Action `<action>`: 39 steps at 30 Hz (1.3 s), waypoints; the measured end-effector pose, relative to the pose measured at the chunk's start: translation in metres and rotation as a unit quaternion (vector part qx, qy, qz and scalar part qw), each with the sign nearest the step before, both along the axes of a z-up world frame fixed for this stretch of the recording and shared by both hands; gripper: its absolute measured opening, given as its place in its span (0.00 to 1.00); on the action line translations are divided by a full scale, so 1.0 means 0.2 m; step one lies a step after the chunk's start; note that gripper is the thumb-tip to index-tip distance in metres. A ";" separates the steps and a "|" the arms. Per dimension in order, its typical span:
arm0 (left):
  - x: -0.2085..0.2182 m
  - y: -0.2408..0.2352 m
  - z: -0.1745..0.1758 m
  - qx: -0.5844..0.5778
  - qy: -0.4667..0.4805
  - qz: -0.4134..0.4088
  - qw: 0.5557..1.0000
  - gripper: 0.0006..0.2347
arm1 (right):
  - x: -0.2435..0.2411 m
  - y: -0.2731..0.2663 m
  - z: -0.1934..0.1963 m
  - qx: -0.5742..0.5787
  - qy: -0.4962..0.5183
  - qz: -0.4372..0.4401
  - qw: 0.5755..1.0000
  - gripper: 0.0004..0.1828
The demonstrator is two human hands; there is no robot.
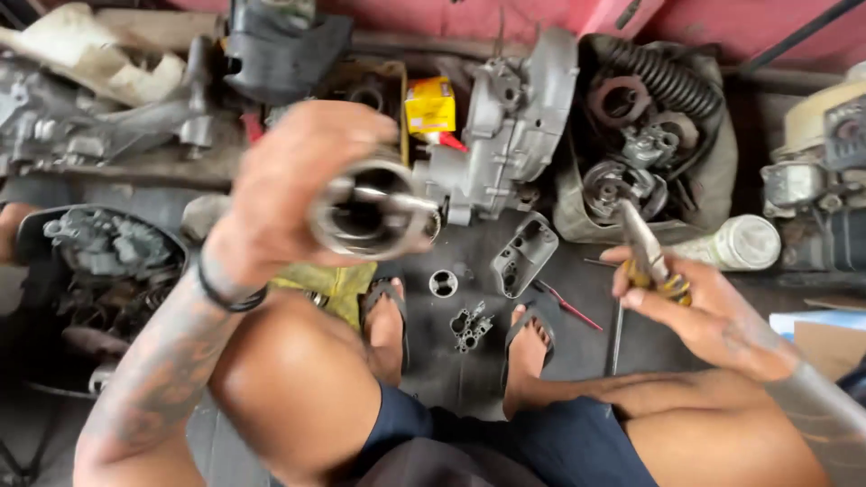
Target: Inspecting and repairing a motorcycle piston using pliers and a T-handle wrench
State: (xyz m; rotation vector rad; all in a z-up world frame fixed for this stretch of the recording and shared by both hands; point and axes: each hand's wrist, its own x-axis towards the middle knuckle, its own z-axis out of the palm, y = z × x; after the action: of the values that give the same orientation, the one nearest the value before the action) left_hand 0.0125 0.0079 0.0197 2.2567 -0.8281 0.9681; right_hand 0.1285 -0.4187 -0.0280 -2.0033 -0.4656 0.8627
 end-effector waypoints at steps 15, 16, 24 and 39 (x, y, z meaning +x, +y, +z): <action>0.01 -0.30 0.07 -0.031 0.153 -0.156 0.975 0.28 | -0.12 0.21 0.16 0.122 0.267 0.212 0.932 0.32; 0.00 -0.30 0.07 -0.030 0.153 -0.146 0.977 0.29 | -0.12 0.21 0.15 0.113 0.258 0.224 0.933 0.31; -0.01 -0.36 0.03 -0.025 0.176 -0.180 0.967 0.27 | -0.14 0.22 0.13 0.123 0.231 0.252 0.932 0.20; 0.00 -0.31 0.07 -0.093 0.308 -0.198 0.926 0.34 | -0.28 0.22 -0.02 0.230 0.451 0.164 0.847 0.15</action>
State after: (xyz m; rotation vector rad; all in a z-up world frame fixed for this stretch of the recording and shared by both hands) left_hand 0.0121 -0.0539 0.0332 1.9403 -0.8078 0.1199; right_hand 0.0718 -0.3743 -0.0315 -0.9186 -0.4019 1.6011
